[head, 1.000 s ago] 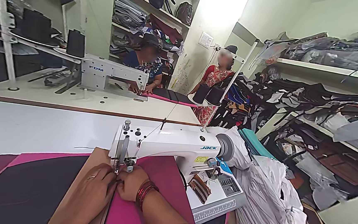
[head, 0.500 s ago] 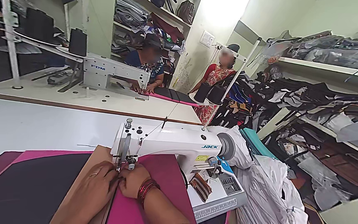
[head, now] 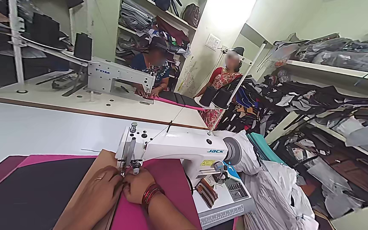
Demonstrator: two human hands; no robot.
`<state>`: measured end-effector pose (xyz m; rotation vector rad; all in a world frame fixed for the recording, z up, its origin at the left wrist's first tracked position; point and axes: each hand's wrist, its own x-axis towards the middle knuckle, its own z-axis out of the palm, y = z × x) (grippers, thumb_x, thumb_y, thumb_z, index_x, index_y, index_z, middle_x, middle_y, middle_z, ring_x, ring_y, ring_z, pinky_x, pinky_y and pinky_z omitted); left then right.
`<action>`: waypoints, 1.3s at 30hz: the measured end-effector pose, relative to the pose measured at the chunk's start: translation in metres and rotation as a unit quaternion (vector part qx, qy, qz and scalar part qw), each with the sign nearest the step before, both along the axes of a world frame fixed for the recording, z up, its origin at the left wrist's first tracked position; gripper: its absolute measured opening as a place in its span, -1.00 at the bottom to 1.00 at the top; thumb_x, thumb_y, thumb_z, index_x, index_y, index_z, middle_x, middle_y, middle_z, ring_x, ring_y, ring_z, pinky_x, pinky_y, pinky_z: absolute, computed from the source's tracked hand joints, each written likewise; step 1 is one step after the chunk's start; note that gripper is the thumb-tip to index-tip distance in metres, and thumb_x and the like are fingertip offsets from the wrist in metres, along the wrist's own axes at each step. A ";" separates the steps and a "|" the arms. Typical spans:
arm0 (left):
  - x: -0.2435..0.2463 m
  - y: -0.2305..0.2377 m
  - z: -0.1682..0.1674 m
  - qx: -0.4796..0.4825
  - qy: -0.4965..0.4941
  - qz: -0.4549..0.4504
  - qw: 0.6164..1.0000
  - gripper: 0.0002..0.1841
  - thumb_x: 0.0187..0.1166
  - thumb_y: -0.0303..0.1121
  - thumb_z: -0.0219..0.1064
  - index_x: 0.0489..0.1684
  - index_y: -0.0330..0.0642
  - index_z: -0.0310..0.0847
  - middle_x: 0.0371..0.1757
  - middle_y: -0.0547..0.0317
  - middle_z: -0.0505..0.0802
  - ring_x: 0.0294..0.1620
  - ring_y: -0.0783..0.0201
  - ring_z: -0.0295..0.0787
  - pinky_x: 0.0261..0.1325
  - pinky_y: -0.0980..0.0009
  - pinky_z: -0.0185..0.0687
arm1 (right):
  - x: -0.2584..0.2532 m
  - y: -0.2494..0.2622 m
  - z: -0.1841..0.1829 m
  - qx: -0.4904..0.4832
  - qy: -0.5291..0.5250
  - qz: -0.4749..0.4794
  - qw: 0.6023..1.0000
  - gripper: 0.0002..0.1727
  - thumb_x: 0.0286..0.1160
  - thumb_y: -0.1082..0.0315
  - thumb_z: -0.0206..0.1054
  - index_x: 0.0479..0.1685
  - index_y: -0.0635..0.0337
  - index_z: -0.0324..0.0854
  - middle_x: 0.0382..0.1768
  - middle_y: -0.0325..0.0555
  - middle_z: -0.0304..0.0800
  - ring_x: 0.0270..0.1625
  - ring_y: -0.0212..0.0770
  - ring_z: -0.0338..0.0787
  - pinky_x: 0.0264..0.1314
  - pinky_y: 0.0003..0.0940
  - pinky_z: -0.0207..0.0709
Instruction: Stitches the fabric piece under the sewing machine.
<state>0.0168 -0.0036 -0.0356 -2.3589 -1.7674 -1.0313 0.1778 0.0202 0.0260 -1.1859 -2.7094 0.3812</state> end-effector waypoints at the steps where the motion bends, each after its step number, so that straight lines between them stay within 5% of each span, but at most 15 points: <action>1: 0.000 0.000 -0.001 0.001 -0.001 -0.001 1.000 -0.77 0.37 -0.36 0.43 -0.19 -0.36 0.85 0.14 -0.31 0.84 0.39 -0.34 0.69 0.44 -0.27 0.51 | 0.000 0.000 -0.001 0.000 0.000 0.000 1.000 -0.69 0.56 0.39 0.24 0.07 0.34 0.82 0.20 0.20 0.83 0.40 0.17 0.72 0.59 0.02 0.43; 39: 0.002 -0.003 0.008 -0.052 -0.003 0.012 0.999 -0.76 0.45 -0.38 0.44 -0.07 -0.35 0.85 0.22 -0.33 0.81 0.41 -0.34 0.66 0.47 -0.28 0.47 | 0.000 0.002 0.001 -0.021 -0.007 -0.020 1.000 -0.67 0.60 0.36 0.24 0.15 0.30 0.80 0.29 0.20 0.80 0.48 0.17 0.68 0.64 0.02 0.40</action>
